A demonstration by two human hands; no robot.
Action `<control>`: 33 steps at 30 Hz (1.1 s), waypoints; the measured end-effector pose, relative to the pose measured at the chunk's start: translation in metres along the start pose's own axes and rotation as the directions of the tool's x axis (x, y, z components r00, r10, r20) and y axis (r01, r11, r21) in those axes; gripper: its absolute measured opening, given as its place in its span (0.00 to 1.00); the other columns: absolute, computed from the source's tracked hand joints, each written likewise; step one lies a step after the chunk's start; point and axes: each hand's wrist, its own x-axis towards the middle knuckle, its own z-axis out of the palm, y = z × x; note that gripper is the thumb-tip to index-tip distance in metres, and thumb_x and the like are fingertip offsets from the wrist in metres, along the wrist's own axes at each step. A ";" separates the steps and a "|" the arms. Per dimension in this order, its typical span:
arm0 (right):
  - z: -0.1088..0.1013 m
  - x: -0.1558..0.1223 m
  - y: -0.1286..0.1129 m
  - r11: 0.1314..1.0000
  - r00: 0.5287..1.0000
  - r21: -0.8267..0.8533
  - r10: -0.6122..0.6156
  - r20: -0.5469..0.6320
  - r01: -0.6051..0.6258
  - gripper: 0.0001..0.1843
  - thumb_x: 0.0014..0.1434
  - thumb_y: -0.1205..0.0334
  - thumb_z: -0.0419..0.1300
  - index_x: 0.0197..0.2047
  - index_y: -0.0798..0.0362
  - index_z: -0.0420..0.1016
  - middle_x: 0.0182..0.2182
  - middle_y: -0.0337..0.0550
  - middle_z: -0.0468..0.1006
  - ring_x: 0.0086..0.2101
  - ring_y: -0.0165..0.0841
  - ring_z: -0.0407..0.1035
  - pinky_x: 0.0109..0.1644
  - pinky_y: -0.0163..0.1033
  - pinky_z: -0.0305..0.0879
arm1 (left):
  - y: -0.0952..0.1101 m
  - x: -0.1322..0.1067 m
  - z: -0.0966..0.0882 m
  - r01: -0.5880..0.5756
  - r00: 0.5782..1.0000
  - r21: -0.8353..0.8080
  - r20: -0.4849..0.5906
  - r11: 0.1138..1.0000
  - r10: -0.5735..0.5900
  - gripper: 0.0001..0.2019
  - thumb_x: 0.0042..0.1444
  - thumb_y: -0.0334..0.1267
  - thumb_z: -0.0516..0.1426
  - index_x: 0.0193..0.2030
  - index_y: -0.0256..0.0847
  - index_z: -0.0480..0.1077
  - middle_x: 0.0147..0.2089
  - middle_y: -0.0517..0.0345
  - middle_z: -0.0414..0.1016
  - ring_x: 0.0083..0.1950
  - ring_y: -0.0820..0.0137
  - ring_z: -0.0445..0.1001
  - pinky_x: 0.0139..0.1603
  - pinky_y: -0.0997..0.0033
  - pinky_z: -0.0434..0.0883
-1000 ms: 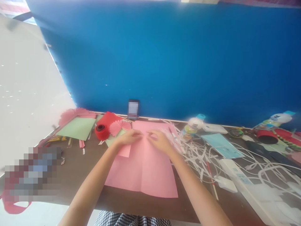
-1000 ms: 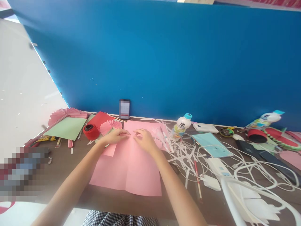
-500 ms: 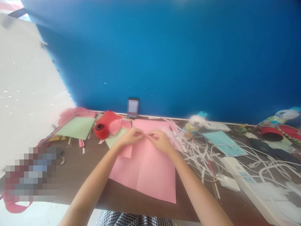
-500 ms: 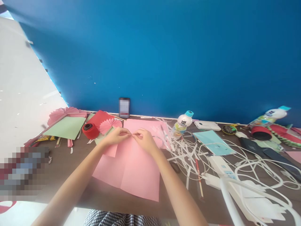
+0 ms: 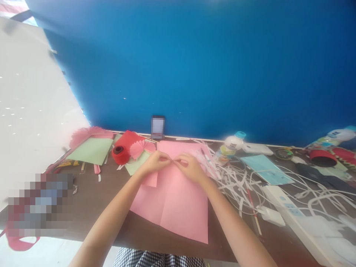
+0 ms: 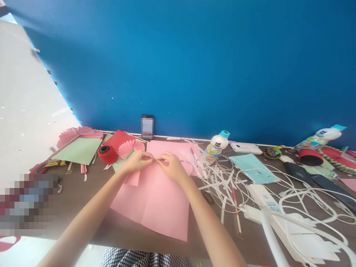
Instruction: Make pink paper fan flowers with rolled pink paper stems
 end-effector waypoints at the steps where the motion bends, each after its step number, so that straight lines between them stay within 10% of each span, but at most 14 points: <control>1: 0.000 0.000 0.000 1.000 1.000 -0.011 -0.011 0.002 0.011 0.11 0.56 0.58 0.51 0.31 0.51 0.73 0.30 0.42 0.72 0.33 0.33 0.66 0.39 0.39 0.61 | 0.000 0.000 0.000 0.006 1.000 -0.006 0.004 1.000 -0.006 0.10 0.47 0.35 0.51 0.28 0.37 0.74 0.31 0.56 0.76 0.35 0.67 0.71 0.37 0.72 0.65; 13: 0.016 -0.010 0.020 0.955 0.994 -0.295 0.001 -0.108 -0.033 0.18 0.58 0.56 0.48 0.49 0.51 0.66 0.46 0.48 0.69 0.48 0.39 0.61 0.53 0.47 0.55 | -0.028 0.005 -0.003 0.207 0.977 -0.094 -0.040 0.974 -0.212 0.10 0.46 0.41 0.53 0.24 0.37 0.70 0.26 0.57 0.70 0.34 0.65 0.68 0.35 0.69 0.63; 19: 0.048 -0.045 0.048 0.890 0.959 -0.437 0.225 0.170 -0.131 0.27 0.60 0.50 0.39 0.60 0.51 0.51 0.61 0.45 0.49 0.59 0.39 0.43 0.59 0.49 0.44 | -0.040 -0.019 -0.002 0.193 0.849 0.020 -0.504 0.981 -0.157 0.01 0.45 0.33 0.54 0.26 0.40 0.67 0.36 0.48 0.69 0.53 0.53 0.59 0.48 0.64 0.59; 24: 0.059 -0.049 0.067 0.883 0.961 -0.459 0.207 0.182 -0.104 0.28 0.61 0.50 0.36 0.62 0.50 0.45 0.62 0.42 0.45 0.60 0.35 0.39 0.61 0.47 0.39 | -0.056 -0.049 0.027 0.043 0.979 -0.004 -0.197 0.999 -0.043 0.12 0.48 0.33 0.54 0.41 0.40 0.69 0.53 0.45 0.65 0.59 0.56 0.55 0.60 0.61 0.45; 33: 0.069 -0.048 0.079 0.855 0.964 -0.496 0.240 0.118 -0.152 0.27 0.62 0.53 0.35 0.63 0.51 0.43 0.62 0.42 0.43 0.60 0.34 0.39 0.62 0.46 0.40 | -0.087 -0.062 0.044 0.030 0.996 0.160 -0.092 0.987 -0.015 0.27 0.54 0.44 0.50 0.59 0.39 0.54 0.64 0.50 0.46 0.65 0.60 0.44 0.63 0.62 0.36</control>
